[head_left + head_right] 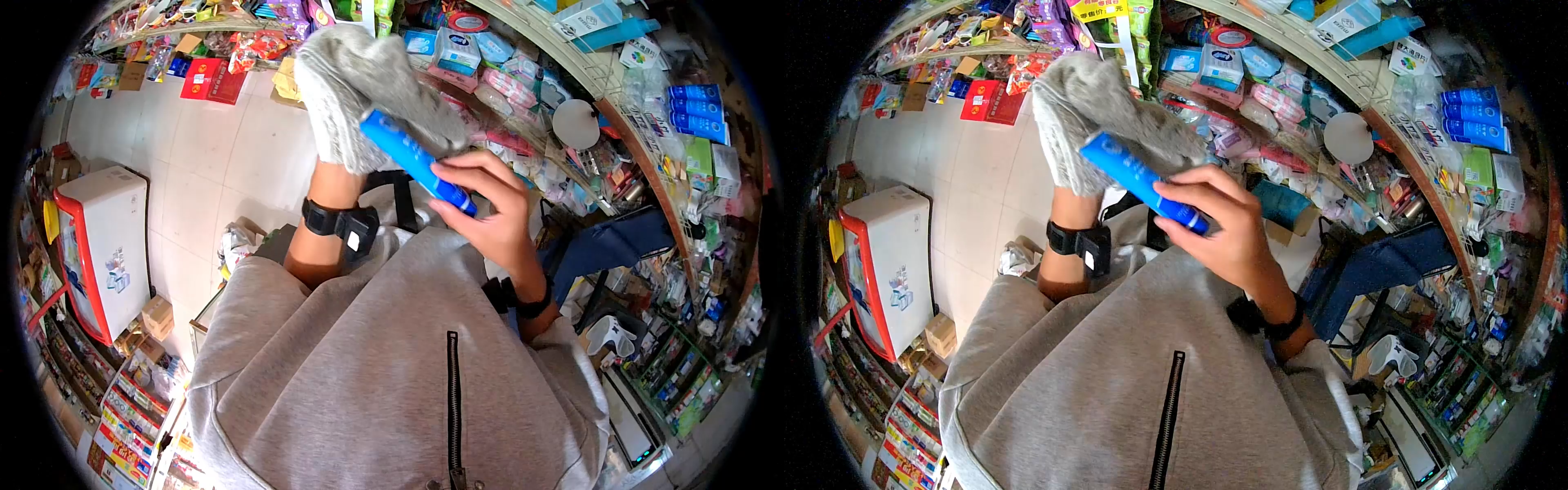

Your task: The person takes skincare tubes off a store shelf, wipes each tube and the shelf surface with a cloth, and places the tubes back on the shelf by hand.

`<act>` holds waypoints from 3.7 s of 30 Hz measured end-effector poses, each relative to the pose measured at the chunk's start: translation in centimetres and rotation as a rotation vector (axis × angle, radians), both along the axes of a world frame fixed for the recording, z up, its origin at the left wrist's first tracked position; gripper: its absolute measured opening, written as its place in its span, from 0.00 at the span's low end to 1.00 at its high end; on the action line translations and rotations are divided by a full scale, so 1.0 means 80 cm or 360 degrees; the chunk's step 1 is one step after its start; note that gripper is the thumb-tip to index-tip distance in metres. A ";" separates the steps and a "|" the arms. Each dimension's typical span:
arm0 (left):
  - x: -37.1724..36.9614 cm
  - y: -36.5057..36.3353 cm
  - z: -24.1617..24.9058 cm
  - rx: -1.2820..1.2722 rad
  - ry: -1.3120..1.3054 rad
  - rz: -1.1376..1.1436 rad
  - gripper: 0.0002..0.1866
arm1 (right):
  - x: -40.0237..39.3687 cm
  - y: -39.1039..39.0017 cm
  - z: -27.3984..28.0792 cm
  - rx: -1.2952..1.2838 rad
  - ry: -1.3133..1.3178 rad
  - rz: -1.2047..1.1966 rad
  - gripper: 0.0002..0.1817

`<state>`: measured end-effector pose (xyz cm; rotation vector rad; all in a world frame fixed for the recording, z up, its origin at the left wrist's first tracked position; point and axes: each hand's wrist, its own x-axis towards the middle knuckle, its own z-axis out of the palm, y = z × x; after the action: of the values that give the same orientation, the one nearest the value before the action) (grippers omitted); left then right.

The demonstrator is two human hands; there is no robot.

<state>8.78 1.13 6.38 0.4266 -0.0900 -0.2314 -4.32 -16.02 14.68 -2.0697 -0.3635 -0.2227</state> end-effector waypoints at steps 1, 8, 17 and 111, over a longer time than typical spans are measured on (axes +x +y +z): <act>0.015 0.009 -0.002 -0.0031 -0.0056 -0.0001 0.24 | -0.004 -0.009 -0.001 0.0000 -0.0002 -0.0001 0.21; 0.018 0.043 -0.010 0.0500 0.0230 0.0431 0.27 | -0.006 -0.026 -0.013 0.1663 0.0692 -0.0241 0.20; -0.025 0.014 -0.029 0.0405 0.0426 0.0207 0.26 | 0.007 -0.008 -0.012 0.1708 0.0607 -0.0347 0.20; -0.037 0.008 -0.073 0.0477 0.0665 -0.0274 0.20 | 0.074 -0.097 -0.029 0.2060 0.0215 -0.0693 0.29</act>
<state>5.82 1.77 0.58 0.6608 0.3227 -0.5024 1.62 -23.75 12.34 -0.8369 0.2935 -0.4296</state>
